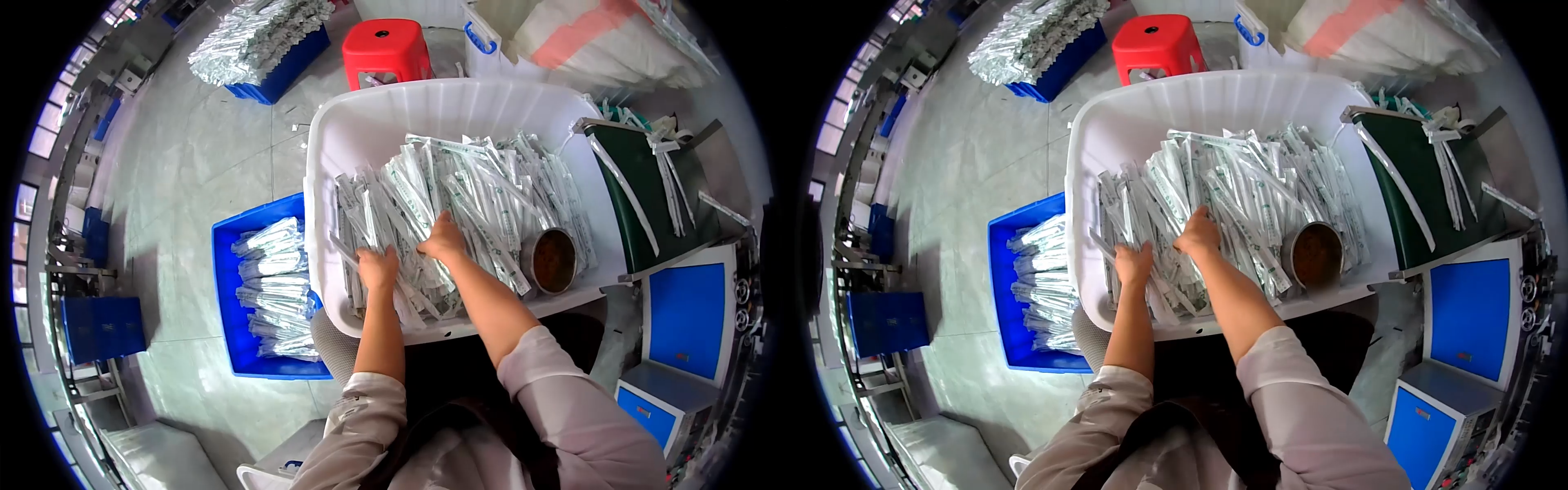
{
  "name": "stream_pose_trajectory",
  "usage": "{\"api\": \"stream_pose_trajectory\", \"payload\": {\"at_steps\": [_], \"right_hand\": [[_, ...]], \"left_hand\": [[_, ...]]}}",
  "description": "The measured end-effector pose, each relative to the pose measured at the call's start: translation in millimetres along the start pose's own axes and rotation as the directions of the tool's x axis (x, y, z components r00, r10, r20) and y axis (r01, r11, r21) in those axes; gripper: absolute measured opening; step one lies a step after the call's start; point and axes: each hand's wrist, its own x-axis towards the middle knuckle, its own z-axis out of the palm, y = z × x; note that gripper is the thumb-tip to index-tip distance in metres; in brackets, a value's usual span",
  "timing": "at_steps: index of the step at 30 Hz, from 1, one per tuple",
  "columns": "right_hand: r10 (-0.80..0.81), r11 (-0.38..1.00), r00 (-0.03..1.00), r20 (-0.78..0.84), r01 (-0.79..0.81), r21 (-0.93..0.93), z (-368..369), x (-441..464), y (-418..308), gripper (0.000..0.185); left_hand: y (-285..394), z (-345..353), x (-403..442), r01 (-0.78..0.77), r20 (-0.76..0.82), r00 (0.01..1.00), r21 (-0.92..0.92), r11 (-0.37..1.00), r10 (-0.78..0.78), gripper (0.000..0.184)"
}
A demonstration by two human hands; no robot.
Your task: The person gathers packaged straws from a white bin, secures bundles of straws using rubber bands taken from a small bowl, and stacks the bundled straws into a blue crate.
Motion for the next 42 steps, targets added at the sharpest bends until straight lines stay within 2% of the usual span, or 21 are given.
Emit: {"api": "stream_pose_trajectory", "payload": {"at_steps": [3, 6, 8, 9, 10, 11, 12, 13, 16, 18, 22, 24, 25, 27, 31, 32, 34, 37, 39, 40, 42], "right_hand": [[-0.086, 0.990, 0.996, -0.007, 0.085, -0.117, -18, -7, -3, 0.082], [-0.160, 0.987, 0.987, 0.025, 0.161, -0.029, -38, -17, 1, 0.075], [-0.167, 0.984, 0.986, 0.026, 0.165, 0.062, -50, -24, 13, 0.074], [-0.171, 0.961, 0.980, 0.102, 0.143, 0.239, -56, -28, 18, 0.076], [-0.189, 0.907, 0.966, 0.177, 0.103, 0.409, -60, -32, 22, 0.078], [-0.198, 0.905, 0.964, 0.175, 0.111, 0.412, -59, -41, 29, 0.078], [-0.162, 0.871, 0.979, 0.127, 0.081, 0.485, -59, -59, 35, 0.078], [-0.123, 0.829, 0.989, 0.080, 0.058, 0.556, -62, -79, 38, 0.078], [-0.479, 0.650, 0.793, 0.377, 0.032, 0.759, -59, -127, 58, 0.068], [-0.532, 0.592, 0.773, 0.346, 0.047, 0.805, -42, -155, 77, 0.063], [-0.514, 0.528, 0.715, 0.474, -0.171, 0.832, -14, -206, 113, 0.055], [-0.549, 0.455, 0.788, 0.278, 0.003, 0.890, -2, -226, 123, 0.072], [-0.609, 0.417, 0.793, 0.022, 0.297, 0.859, -2, -219, 129, 0.087], [-0.584, 0.543, 0.597, -0.551, 0.791, 0.282, -32, -194, 128, 0.095], [-0.759, 0.572, 0.343, -0.553, 0.757, -0.316, -126, -152, 78, 0.078], [-0.774, 0.466, 0.445, -0.450, 0.882, 0.071, -127, -133, 79, 0.056], [-0.738, 0.658, 0.669, -0.089, 0.743, 0.123, -143, -149, 71, 0.033], [-0.842, 0.361, 0.461, -0.281, 0.868, 0.342, -120, -154, 83, 0.021], [-0.800, 0.424, 0.529, -0.285, 0.833, 0.356, -117, -169, 86, 0.022], [-0.790, 0.429, 0.523, -0.320, 0.844, 0.320, -119, -171, 88, 0.024], [-0.735, 0.463, 0.580, -0.350, 0.807, 0.366, -115, -165, 101, 0.027]], "left_hand": [[15, -11, -15, 0.119, 0.089, 0.989, 0.005, 0.993, -0.119, 0.055], [28, -24, -26, -0.022, -0.048, 0.999, 0.082, 0.996, 0.026, 0.059], [35, -39, -40, -0.539, -0.385, 0.759, 0.082, 0.838, 0.525, 0.062], [32, -36, -46, -0.491, -0.224, 0.865, -0.201, 0.848, 0.448, 0.063], [30, -34, -45, -0.489, -0.231, 0.865, -0.199, 0.849, 0.444, 0.063], [30, -34, -42, -0.056, 0.191, 0.962, -0.559, 0.828, 0.194, 0.068], [33, -36, -39, 0.459, 0.633, 0.770, -0.630, 0.626, 0.073, 0.074], [42, -40, -42, 0.605, 0.743, 0.659, -0.615, 0.506, 0.114, 0.085], [56, -32, -52, 0.765, 0.620, 0.418, -0.634, 0.111, 0.664, 0.091], [54, -30, -72, 0.865, 0.629, 0.459, -0.477, -0.155, 0.628, 0.083], [43, -43, -123, 0.828, 0.820, 0.382, -0.508, 0.238, 0.426, 0.061], [42, -46, -145, 0.760, 0.809, 0.430, -0.564, 0.323, 0.400, 0.037], [41, -44, -150, 0.757, 0.812, 0.456, -0.570, 0.321, 0.365, 0.034], [51, -52, -159, 0.739, 0.807, 0.507, -0.588, 0.329, 0.304, 0.031], [69, -44, -164, 0.710, 0.844, 0.256, -0.495, 0.501, 0.471, 0.037], [70, -42, -164, 0.701, 0.847, 0.241, -0.489, 0.519, 0.474, 0.037], [76, -53, -166, 0.676, 0.853, 0.207, -0.479, 0.560, 0.480, 0.045], [85, -64, -183, 0.826, 0.732, 0.019, -0.396, 0.402, 0.681, 0.090], [85, -51, -179, 0.838, 0.650, -0.191, -0.283, 0.467, 0.735, 0.104], [77, -52, -185, 0.960, 0.662, -0.110, -0.122, 0.251, 0.741, 0.077], [80, -39, -179, 0.917, 0.700, -0.065, -0.238, 0.318, 0.711, 0.059]]}}
